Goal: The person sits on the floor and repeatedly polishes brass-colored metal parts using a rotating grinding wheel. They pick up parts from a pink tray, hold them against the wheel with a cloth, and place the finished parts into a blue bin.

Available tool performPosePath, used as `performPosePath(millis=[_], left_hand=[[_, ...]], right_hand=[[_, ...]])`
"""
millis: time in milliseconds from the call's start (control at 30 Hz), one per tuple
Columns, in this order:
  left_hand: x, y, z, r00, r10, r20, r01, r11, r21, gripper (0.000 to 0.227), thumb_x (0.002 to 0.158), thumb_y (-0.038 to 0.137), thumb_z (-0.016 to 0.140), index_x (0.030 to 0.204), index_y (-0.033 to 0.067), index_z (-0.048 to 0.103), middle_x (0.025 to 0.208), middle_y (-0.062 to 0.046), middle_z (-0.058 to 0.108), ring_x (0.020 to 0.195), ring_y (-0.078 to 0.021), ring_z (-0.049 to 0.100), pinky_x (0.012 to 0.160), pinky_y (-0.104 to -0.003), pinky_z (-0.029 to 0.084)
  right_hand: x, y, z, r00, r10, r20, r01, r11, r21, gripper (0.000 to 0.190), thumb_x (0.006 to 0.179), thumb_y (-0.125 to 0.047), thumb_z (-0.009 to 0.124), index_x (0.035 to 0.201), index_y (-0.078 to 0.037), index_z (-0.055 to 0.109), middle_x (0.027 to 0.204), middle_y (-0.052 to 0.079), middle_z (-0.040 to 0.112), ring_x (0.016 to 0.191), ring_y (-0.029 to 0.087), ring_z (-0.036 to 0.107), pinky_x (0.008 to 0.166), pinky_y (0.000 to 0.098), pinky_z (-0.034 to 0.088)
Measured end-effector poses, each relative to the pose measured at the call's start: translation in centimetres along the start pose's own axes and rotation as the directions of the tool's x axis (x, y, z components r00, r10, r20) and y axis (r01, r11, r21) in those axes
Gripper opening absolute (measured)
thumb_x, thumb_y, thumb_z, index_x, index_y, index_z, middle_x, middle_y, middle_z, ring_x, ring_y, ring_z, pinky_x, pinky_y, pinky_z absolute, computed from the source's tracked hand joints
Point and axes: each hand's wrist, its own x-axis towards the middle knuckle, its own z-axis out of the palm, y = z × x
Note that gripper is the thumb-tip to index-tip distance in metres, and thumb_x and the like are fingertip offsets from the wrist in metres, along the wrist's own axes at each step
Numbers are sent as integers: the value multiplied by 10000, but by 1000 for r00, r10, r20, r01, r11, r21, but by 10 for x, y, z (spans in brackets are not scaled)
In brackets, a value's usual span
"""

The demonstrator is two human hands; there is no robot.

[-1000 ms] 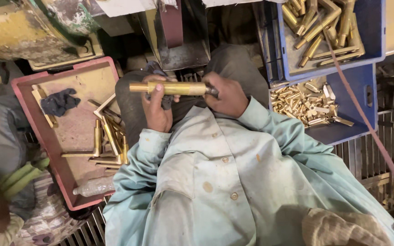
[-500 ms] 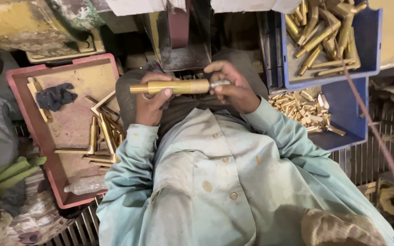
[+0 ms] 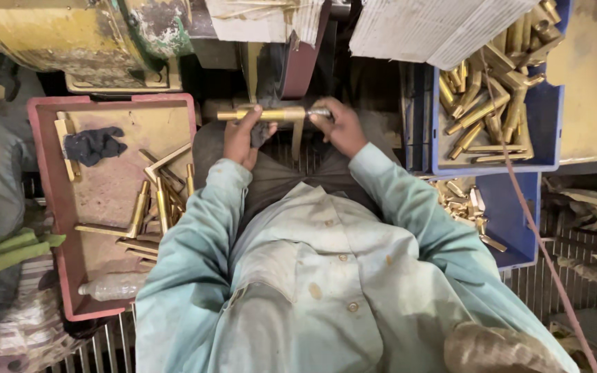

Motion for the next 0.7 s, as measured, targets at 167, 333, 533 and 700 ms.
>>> performPosePath(millis=[167,333,533,700], left_hand=[[35,-18,-20,997,-53,-60,53,999,-1,255,944,162,746,1052,-48,653,926,-157,736,736,-224,737,623,-323,632],[56,-36,-38,981,-138,-133,141,990,11,325,945,216,762,1053,-69,648,923,-177,739,729,-244,749,632,-326,638],[64,-46,-43,978,-137,-158,143,989,25,332,927,238,754,1067,-23,605,888,-139,720,701,-234,744,609,-320,642],[63,-50,-36,981,-133,-139,136,990,17,306,948,214,745,1088,-7,586,896,-134,716,704,-226,736,622,-323,641]], right_hand=[[37,52,1,994,55,90,-57,998,17,227,1007,-201,694,1109,-3,648,927,60,654,639,118,628,479,278,534],[54,87,7,980,158,119,-167,984,68,256,1016,-231,674,1091,11,638,956,78,659,630,143,635,464,293,542],[54,92,15,986,155,69,-158,987,38,235,1024,-200,670,1091,23,638,961,90,649,639,147,646,455,300,547],[52,98,13,976,214,41,-216,974,73,213,1005,-175,689,1090,14,637,908,85,650,600,143,625,459,294,532]])
